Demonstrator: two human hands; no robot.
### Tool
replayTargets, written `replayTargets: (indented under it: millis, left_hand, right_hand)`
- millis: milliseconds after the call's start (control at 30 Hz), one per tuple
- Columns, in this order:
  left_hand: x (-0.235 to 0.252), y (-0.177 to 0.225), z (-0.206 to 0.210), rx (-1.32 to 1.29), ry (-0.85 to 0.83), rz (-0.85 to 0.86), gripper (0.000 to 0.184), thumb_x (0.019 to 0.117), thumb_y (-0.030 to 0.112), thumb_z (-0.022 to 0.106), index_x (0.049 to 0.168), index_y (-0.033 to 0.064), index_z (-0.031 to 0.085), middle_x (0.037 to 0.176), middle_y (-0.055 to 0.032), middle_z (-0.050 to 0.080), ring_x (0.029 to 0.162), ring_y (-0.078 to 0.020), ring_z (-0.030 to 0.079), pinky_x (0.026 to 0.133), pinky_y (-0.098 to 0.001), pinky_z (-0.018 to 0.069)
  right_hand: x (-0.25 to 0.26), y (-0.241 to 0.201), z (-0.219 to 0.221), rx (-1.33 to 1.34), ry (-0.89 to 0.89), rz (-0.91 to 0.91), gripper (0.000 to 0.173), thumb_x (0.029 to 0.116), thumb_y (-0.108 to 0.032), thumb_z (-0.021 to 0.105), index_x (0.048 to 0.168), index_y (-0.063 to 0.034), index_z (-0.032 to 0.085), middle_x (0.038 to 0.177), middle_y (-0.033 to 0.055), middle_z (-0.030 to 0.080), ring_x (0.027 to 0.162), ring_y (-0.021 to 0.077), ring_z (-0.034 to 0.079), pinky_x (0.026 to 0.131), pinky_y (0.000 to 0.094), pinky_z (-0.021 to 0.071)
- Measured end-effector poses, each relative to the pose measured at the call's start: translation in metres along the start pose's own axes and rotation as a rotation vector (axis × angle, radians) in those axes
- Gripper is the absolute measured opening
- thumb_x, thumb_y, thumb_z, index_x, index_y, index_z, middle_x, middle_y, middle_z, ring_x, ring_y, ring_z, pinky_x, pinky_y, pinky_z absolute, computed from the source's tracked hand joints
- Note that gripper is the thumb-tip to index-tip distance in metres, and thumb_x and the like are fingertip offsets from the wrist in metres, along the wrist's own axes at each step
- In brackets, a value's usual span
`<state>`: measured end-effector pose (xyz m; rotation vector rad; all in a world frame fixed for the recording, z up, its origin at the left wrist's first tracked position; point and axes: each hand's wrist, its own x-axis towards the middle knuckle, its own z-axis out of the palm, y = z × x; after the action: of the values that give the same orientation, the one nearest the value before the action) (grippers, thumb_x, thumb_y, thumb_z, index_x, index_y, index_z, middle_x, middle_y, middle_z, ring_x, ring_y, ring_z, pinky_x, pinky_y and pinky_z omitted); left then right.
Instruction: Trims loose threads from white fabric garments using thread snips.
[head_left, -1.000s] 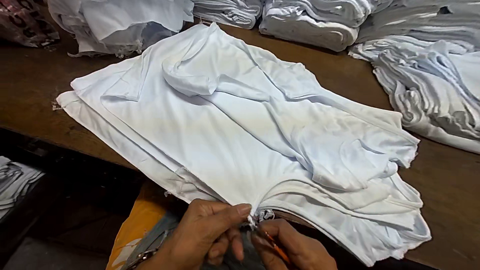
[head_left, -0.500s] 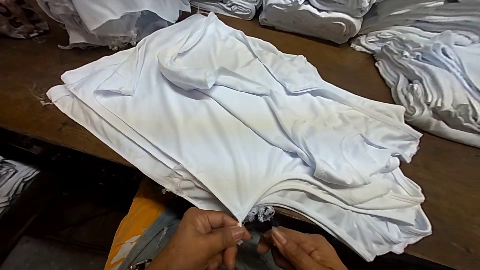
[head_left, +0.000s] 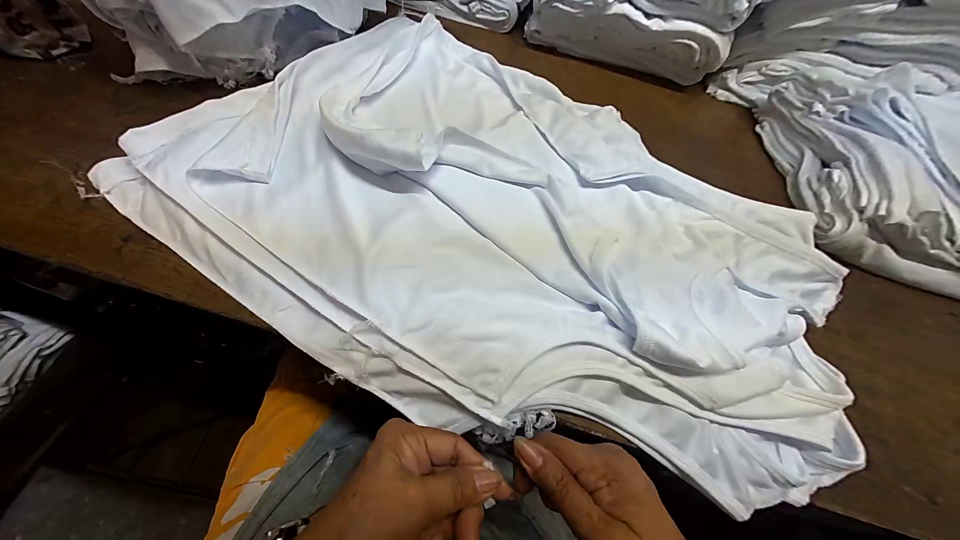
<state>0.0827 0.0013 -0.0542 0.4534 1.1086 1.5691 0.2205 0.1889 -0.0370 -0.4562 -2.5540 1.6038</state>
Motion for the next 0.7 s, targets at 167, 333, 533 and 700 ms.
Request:
replayTargets:
  millis: [167, 333, 533, 700]
  left_hand:
    - [-0.002, -0.006, -0.002, 0.372, -0.090, 0.161, 0.018, 0.1003, 0.016, 0.067, 0.095, 0.0016, 0.075, 0.070, -0.0017, 0.070, 0.051, -0.0020, 0.056, 0.046, -0.0173, 0.0447]
    - [-0.007, -0.003, -0.007, 0.672, -0.039, 0.262, 0.021, 0.0934, 0.019, 0.075, 0.109, 0.0062, 0.074, 0.072, 0.0011, 0.066, 0.055, -0.0043, 0.054, 0.050, -0.0204, 0.0461]
    - [-0.011, 0.054, -0.048, 0.878, 0.648, 0.535, 0.023, 0.0892, 0.032, 0.077, 0.109, 0.0211, 0.073, 0.084, 0.0074, 0.066, 0.054, -0.0062, 0.054, 0.045, -0.0214, 0.0472]
    - [0.007, 0.055, -0.072, 1.247, 0.845, 0.628, 0.029, 0.0831, 0.041, 0.080, 0.101, 0.0193, 0.076, 0.102, 0.0057, 0.061, 0.077, -0.0022, 0.056, 0.060, -0.0185, 0.0481]
  right_hand:
    - [0.009, -0.018, -0.006, -0.075, 0.143, -0.155, 0.038, 0.1002, -0.038, 0.067, 0.114, -0.0021, 0.068, 0.073, 0.0010, 0.063, 0.059, 0.0057, 0.055, 0.052, 0.0240, 0.0472]
    - [0.045, -0.004, 0.022, -0.597, 0.395, -0.362, 0.033, 0.0901, -0.024, 0.067, 0.119, -0.0089, 0.072, 0.076, -0.0022, 0.069, 0.060, 0.0093, 0.061, 0.050, 0.0319, 0.0505]
    - [0.057, -0.012, 0.000, -0.435, 0.308, -0.354, 0.013, 0.0968, -0.024, 0.059, 0.099, -0.0150, 0.069, 0.070, -0.0084, 0.061, 0.057, 0.0029, 0.054, 0.049, 0.0271, 0.0461]
    - [0.048, -0.043, 0.000, 0.049, -0.017, -0.104, 0.034, 0.1116, -0.026, 0.042, 0.116, -0.0036, 0.067, 0.070, -0.0006, 0.053, 0.053, 0.0073, 0.046, 0.045, 0.0249, 0.0395]
